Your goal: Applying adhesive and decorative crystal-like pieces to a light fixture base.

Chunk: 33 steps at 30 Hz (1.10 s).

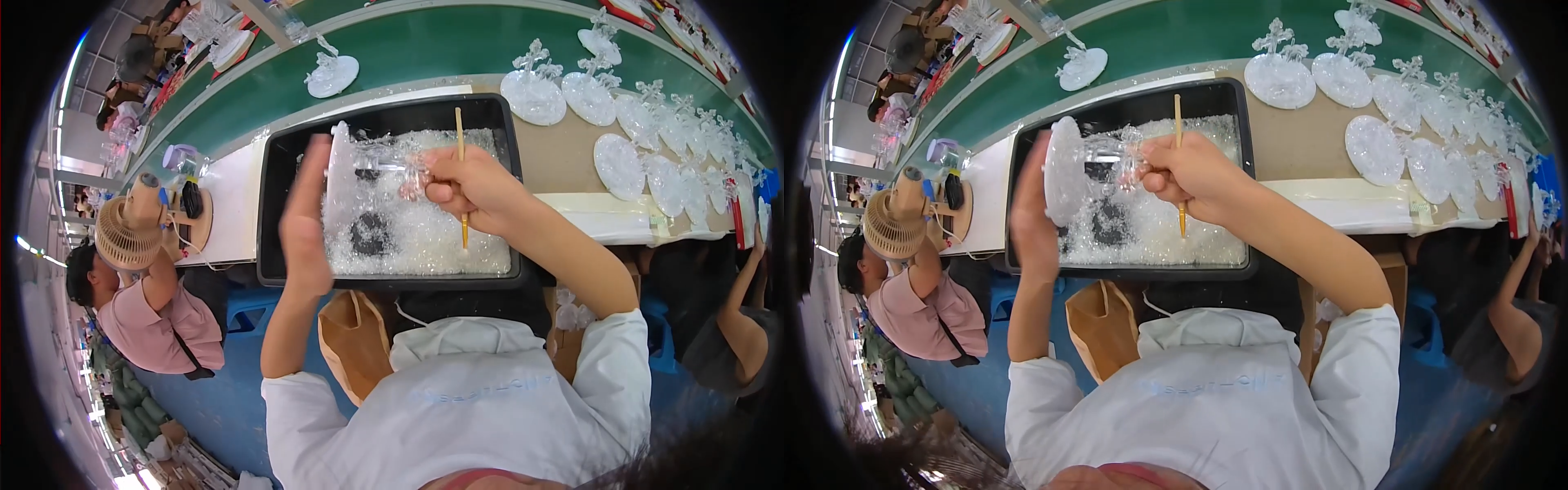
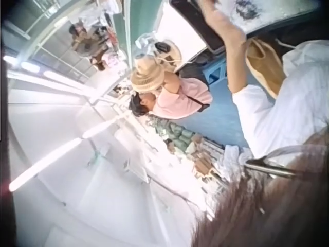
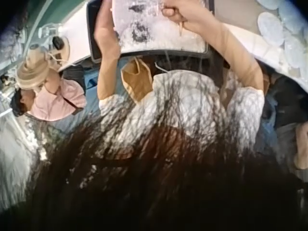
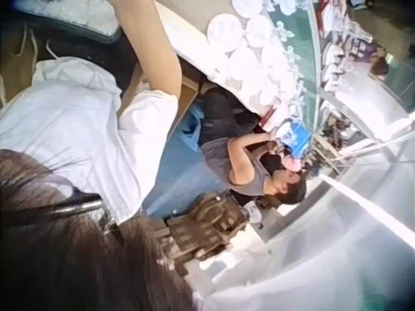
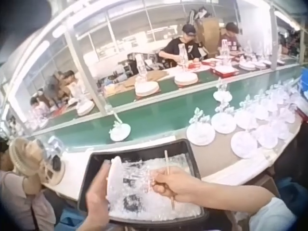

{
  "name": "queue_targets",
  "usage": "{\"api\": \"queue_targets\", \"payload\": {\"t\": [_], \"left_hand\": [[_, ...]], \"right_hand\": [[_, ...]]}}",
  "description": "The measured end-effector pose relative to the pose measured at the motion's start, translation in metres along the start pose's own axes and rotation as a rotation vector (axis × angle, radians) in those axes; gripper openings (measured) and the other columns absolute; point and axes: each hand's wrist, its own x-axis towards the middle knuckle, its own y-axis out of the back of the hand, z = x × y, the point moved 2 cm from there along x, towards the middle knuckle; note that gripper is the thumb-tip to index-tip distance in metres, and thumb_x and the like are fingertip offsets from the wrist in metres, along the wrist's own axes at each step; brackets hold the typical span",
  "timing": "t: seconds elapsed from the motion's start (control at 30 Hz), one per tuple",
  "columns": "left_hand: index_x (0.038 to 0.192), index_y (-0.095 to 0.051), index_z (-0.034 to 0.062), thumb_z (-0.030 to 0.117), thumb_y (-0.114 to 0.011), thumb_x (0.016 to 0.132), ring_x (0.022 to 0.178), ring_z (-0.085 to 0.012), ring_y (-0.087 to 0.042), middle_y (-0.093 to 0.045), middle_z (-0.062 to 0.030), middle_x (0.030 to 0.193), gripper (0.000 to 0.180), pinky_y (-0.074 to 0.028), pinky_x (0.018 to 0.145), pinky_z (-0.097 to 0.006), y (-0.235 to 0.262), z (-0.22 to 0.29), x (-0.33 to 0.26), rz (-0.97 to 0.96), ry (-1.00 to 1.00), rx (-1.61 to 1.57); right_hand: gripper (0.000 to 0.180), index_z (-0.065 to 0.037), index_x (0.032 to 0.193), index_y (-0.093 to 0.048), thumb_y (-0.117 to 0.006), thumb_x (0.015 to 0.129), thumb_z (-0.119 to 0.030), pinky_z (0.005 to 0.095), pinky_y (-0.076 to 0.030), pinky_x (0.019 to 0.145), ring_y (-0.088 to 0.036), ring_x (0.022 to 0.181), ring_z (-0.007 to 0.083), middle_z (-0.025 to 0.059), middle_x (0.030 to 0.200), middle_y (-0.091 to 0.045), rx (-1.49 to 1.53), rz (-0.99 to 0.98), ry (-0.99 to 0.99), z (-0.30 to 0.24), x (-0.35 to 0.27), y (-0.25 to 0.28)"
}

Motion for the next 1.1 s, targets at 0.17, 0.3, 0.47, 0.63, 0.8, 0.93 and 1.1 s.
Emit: {"api": "queue_targets", "payload": {"t": [0.17,0.3,0.47,0.63,0.8,0.93,1.1], "left_hand": [[0.148,-0.033,-0.0068,0.051,-0.037,0.098,0.145,-0.0317,-0.030,-0.035,-0.0218,0.153,0.077,-0.018,0.120,-0.041,0.032,-0.006,-0.018,0.427,-0.055,-0.083],[0.147,-0.035,-0.0056,0.050,-0.039,0.099,0.142,-0.0320,-0.034,-0.038,-0.0232,0.151,0.074,-0.021,0.119,-0.042,0.027,-0.003,-0.022,0.350,-0.124,-0.175],[0.148,-0.030,-0.0075,0.065,-0.034,0.094,0.143,-0.0329,-0.032,-0.039,-0.0244,0.150,0.091,-0.020,0.119,-0.043,0.032,-0.005,-0.014,0.507,-0.151,-0.164],[0.149,-0.027,-0.0086,0.066,-0.042,0.091,0.143,-0.0337,-0.031,-0.033,-0.0249,0.153,0.096,-0.017,0.120,-0.043,0.027,-0.009,-0.008,0.485,-0.202,-0.162],[0.149,-0.024,-0.0100,0.064,-0.041,0.092,0.140,-0.0315,-0.036,-0.027,-0.0271,0.155,0.095,-0.027,0.116,-0.042,0.022,-0.011,-0.021,0.550,-0.242,-0.086],[0.146,-0.028,-0.0125,0.061,-0.043,0.093,0.138,-0.0388,-0.038,-0.041,-0.0298,0.146,0.092,-0.029,0.115,-0.047,0.009,-0.008,-0.029,0.249,-0.137,0.287],[0.134,-0.049,-0.0104,0.045,-0.045,0.098,0.129,-0.0442,-0.049,-0.052,-0.0337,0.134,0.066,-0.030,0.114,-0.050,0.028,0.001,-0.017,0.297,-0.254,0.118]], "right_hand": [[0.017,0.003,0.105,-0.056,-0.048,0.101,-0.011,0.0176,-0.022,0.036,-0.039,0.049,0.0022,0.0185,0.091,-0.068,0.059,-0.026,-0.012,0.002,0.003,0.000],[0.018,0.002,0.105,-0.057,-0.048,0.101,-0.012,0.0174,-0.022,0.036,-0.040,0.049,0.0025,0.0183,0.091,-0.069,0.107,-0.019,-0.060,0.003,-0.006,-0.013],[0.022,0.002,0.108,-0.059,-0.047,0.104,-0.016,0.0166,-0.025,0.040,-0.041,0.051,0.0021,0.0160,0.090,-0.069,-0.026,-0.100,0.057,-0.003,-0.004,-0.009],[0.027,0.001,0.116,-0.060,-0.048,0.104,-0.020,0.0168,-0.027,0.042,-0.043,0.052,0.0023,0.0072,0.074,-0.064,-0.092,-0.111,0.131,-0.005,0.005,-0.002],[0.029,0.000,0.117,-0.061,-0.051,0.104,-0.023,0.0179,-0.026,0.042,-0.043,0.052,0.0031,0.0046,0.069,-0.061,-0.102,-0.132,0.185,-0.004,0.004,-0.020],[0.028,0.000,0.114,-0.064,-0.053,0.102,-0.023,0.0193,-0.027,0.041,-0.045,0.050,0.0031,0.0012,0.063,-0.057,-0.159,-0.092,0.172,-0.005,-0.013,-0.033],[0.028,0.001,0.111,-0.067,-0.054,0.101,-0.022,0.0182,-0.027,0.040,-0.044,0.047,0.0024,0.0024,0.063,-0.060,-0.340,0.274,0.496,-0.058,-0.058,0.017]]}}
